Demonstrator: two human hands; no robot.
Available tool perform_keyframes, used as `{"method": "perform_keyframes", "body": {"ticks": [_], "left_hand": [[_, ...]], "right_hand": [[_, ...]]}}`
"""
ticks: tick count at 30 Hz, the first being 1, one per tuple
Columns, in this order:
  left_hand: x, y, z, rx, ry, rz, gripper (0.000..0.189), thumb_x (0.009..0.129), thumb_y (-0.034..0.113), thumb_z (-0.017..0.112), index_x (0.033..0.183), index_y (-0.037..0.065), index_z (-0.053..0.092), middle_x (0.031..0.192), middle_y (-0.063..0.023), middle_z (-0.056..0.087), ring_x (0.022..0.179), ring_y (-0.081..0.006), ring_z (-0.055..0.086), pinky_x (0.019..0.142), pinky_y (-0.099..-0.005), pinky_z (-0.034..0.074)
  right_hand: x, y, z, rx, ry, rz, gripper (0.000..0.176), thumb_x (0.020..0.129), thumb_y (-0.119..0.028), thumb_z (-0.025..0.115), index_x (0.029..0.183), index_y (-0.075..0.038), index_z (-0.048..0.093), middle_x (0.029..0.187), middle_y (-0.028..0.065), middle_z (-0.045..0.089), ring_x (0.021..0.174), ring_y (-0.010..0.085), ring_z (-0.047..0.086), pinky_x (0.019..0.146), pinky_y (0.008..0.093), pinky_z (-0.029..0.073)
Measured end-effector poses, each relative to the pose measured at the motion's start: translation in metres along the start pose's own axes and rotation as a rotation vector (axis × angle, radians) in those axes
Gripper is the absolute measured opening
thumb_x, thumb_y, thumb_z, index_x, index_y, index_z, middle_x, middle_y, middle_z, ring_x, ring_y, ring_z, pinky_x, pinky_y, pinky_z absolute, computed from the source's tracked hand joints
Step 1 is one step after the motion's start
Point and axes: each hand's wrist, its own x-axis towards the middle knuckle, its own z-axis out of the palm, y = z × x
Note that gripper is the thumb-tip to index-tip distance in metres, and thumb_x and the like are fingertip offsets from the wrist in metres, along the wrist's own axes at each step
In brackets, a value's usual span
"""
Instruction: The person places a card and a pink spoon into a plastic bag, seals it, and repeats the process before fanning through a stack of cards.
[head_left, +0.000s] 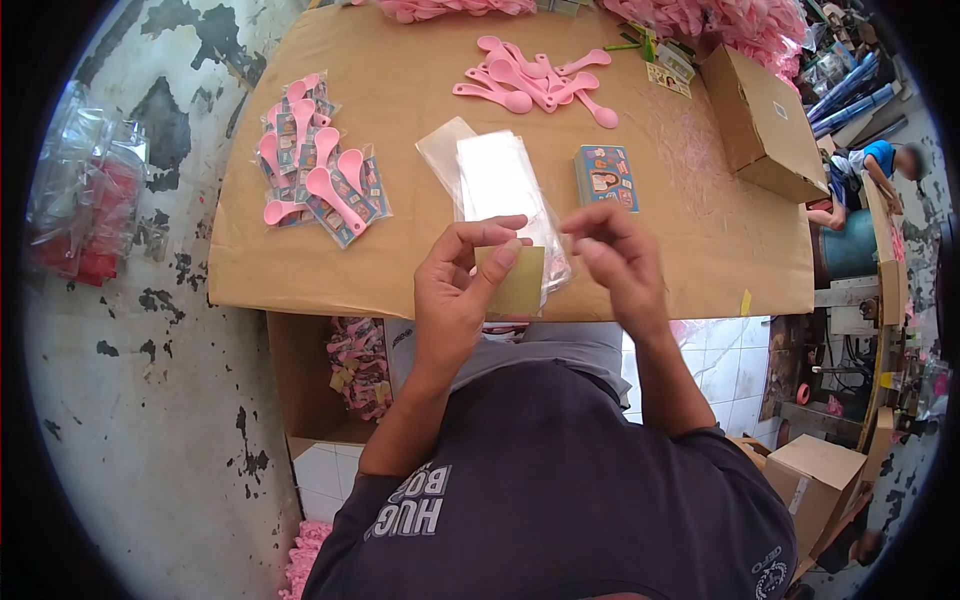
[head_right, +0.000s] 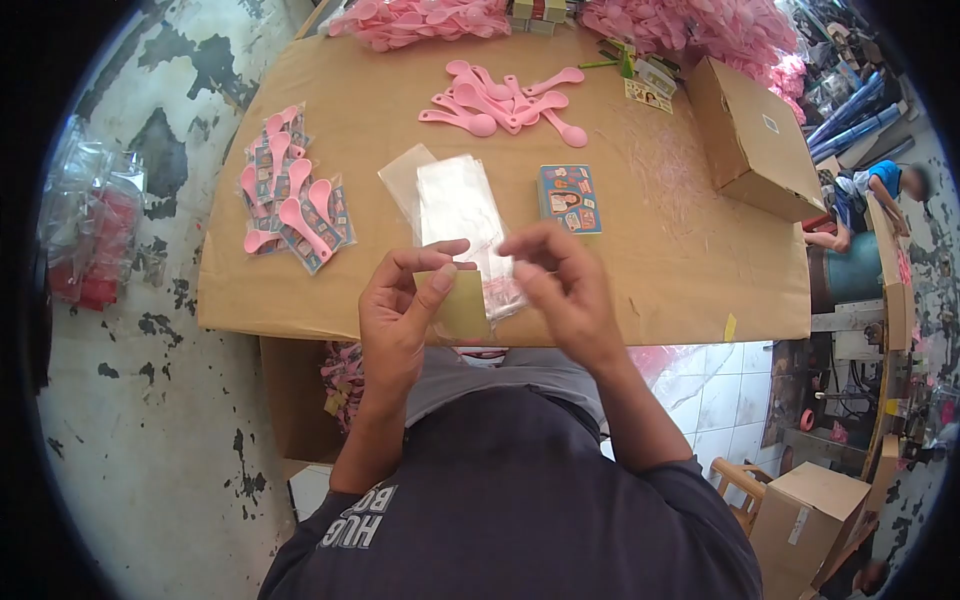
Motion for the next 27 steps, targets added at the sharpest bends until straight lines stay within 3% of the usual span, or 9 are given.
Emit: {"method": "perform_keyframes", "body": {"ticks": [4, 6, 13, 18, 22, 27], "left_hand": [[0.000, -0.007, -0.013, 0.164, -0.033, 0.098, 0.017, 0.103, 0.010, 0.066, 0.114, -0.002, 0.064, 0.126, -0.0150, 0.067, 0.110, -0.0136, 0.067, 0.083, -0.0264, 0.058], [-0.001, -0.005, -0.014, 0.125, -0.005, 0.068, 0.018, 0.100, 0.007, 0.069, 0.115, -0.003, 0.066, 0.118, -0.0144, 0.072, 0.104, -0.0141, 0.068, 0.088, -0.0278, 0.055], [-0.006, 0.007, -0.015, 0.110, 0.021, -0.067, 0.020, 0.101, 0.004, 0.067, 0.118, -0.006, 0.066, 0.104, -0.0115, 0.076, 0.095, -0.0125, 0.070, 0.085, -0.0258, 0.055], [-0.009, 0.003, -0.016, 0.214, -0.068, 0.126, 0.011, 0.101, -0.003, 0.061, 0.109, -0.004, 0.068, 0.107, -0.0137, 0.076, 0.099, -0.0126, 0.071, 0.088, -0.0261, 0.054], [-0.008, -0.002, -0.023, 0.227, -0.154, 0.153, 0.011, 0.101, -0.005, 0.059, 0.106, -0.004, 0.068, 0.109, -0.0155, 0.076, 0.100, -0.0144, 0.071, 0.089, -0.0275, 0.054], [-0.006, 0.003, -0.017, 0.276, -0.243, 0.267, 0.008, 0.099, -0.004, 0.061, 0.104, -0.004, 0.067, 0.114, -0.0229, 0.074, 0.104, -0.0203, 0.072, 0.093, -0.0303, 0.055]], "right_hand": [[0.002, 0.014, 0.016, 0.039, -0.078, 0.048, 0.024, 0.100, -0.018, 0.071, 0.116, 0.000, 0.067, 0.101, 0.0008, 0.066, 0.086, 0.0032, 0.060, 0.071, 0.0203, 0.050], [0.004, 0.010, 0.013, 0.026, -0.091, 0.080, 0.021, 0.100, -0.016, 0.070, 0.114, 0.000, 0.068, 0.100, 0.0012, 0.067, 0.088, 0.0037, 0.062, 0.071, 0.0204, 0.050], [0.008, 0.003, 0.002, 0.089, -0.106, 0.129, 0.016, 0.101, -0.013, 0.070, 0.112, -0.001, 0.070, 0.097, 0.0021, 0.072, 0.089, 0.0065, 0.066, 0.075, 0.0225, 0.051], [0.007, 0.007, -0.008, 0.155, -0.135, 0.023, 0.010, 0.100, -0.004, 0.064, 0.105, -0.001, 0.072, 0.096, 0.0026, 0.068, 0.086, 0.0069, 0.063, 0.074, 0.0231, 0.048], [0.008, 0.002, -0.014, 0.158, -0.177, -0.020, 0.016, 0.098, 0.003, 0.058, 0.098, 0.001, 0.073, 0.095, 0.0031, 0.065, 0.083, 0.0079, 0.058, 0.073, 0.0243, 0.045], [0.009, 0.002, -0.023, 0.109, -0.229, -0.074, 0.013, 0.098, 0.000, 0.059, 0.097, 0.000, 0.072, 0.096, 0.0023, 0.064, 0.083, 0.0077, 0.057, 0.072, 0.0244, 0.045]]}}
